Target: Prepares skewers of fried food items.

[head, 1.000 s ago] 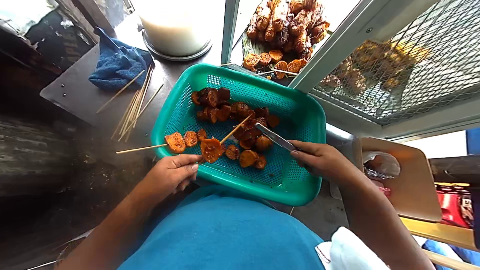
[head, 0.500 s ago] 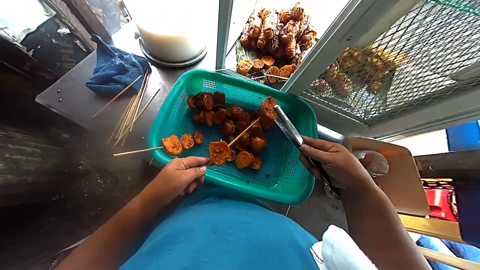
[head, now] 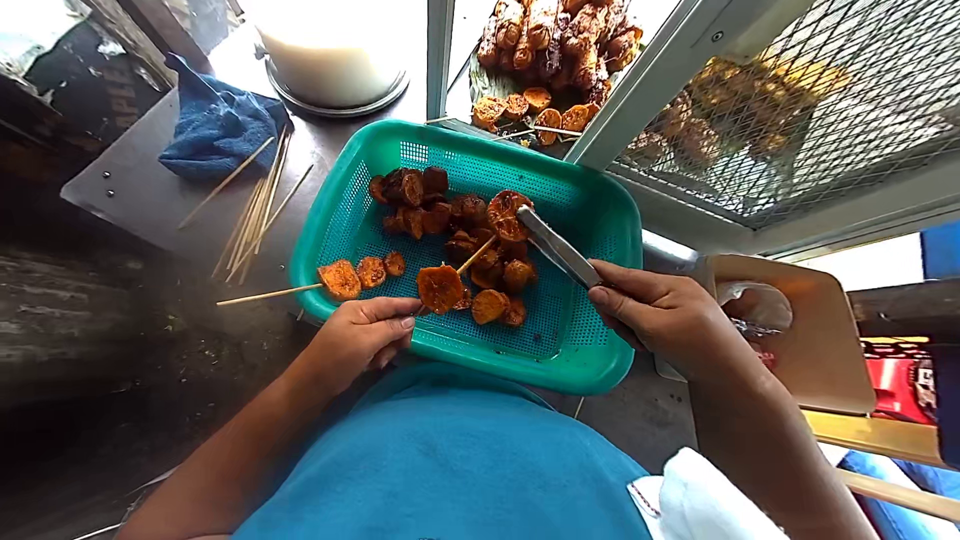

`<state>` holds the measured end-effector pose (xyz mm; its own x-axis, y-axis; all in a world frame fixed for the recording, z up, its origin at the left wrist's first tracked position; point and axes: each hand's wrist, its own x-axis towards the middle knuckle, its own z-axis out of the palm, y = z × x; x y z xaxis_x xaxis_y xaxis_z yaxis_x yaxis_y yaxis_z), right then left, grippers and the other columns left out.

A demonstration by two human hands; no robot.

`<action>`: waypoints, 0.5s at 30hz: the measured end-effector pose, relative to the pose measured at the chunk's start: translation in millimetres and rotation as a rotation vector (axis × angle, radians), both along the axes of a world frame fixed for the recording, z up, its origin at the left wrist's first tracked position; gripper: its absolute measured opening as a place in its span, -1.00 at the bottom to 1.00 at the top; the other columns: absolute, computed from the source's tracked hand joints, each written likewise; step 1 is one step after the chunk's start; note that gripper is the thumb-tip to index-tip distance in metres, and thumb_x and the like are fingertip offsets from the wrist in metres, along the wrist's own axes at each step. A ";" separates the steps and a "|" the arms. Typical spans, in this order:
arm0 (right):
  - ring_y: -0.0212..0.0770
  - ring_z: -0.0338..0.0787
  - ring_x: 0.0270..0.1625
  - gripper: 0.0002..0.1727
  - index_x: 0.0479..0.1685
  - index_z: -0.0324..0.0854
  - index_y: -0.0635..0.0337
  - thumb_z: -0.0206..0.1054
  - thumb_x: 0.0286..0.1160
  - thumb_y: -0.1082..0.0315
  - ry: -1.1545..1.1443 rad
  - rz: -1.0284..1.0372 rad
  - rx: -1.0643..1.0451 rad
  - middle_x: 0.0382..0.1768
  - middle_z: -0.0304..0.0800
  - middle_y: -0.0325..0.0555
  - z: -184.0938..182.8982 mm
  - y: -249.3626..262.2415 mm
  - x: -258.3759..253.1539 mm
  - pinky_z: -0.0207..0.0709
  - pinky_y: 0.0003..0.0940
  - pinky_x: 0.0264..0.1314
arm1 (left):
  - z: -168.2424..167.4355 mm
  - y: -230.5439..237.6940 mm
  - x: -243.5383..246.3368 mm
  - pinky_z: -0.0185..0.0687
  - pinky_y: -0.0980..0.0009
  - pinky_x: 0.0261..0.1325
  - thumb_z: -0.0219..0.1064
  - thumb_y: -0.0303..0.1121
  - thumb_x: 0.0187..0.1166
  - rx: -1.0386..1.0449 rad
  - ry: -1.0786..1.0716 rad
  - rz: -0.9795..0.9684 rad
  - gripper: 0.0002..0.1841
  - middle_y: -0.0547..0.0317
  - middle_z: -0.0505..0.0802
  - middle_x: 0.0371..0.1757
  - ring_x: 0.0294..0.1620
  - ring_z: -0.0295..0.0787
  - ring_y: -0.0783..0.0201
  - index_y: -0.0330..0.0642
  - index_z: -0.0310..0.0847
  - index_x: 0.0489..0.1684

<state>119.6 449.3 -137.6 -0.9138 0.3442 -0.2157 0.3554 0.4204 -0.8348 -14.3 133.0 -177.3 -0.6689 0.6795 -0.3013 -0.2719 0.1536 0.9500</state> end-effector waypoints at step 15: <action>-0.49 0.60 -0.53 -0.52 0.64 0.55 -0.19 0.26 0.76 0.16 -0.010 0.352 0.214 -0.33 0.80 -0.33 -4.3 -16.7 -18.2 0.50 -0.51 -0.52 | 9.5 -15.2 -9.0 0.25 0.76 -0.67 0.12 -0.51 0.73 -0.028 0.115 0.105 -0.71 0.28 0.77 -0.45 -0.70 0.39 0.60 -0.22 0.77 0.17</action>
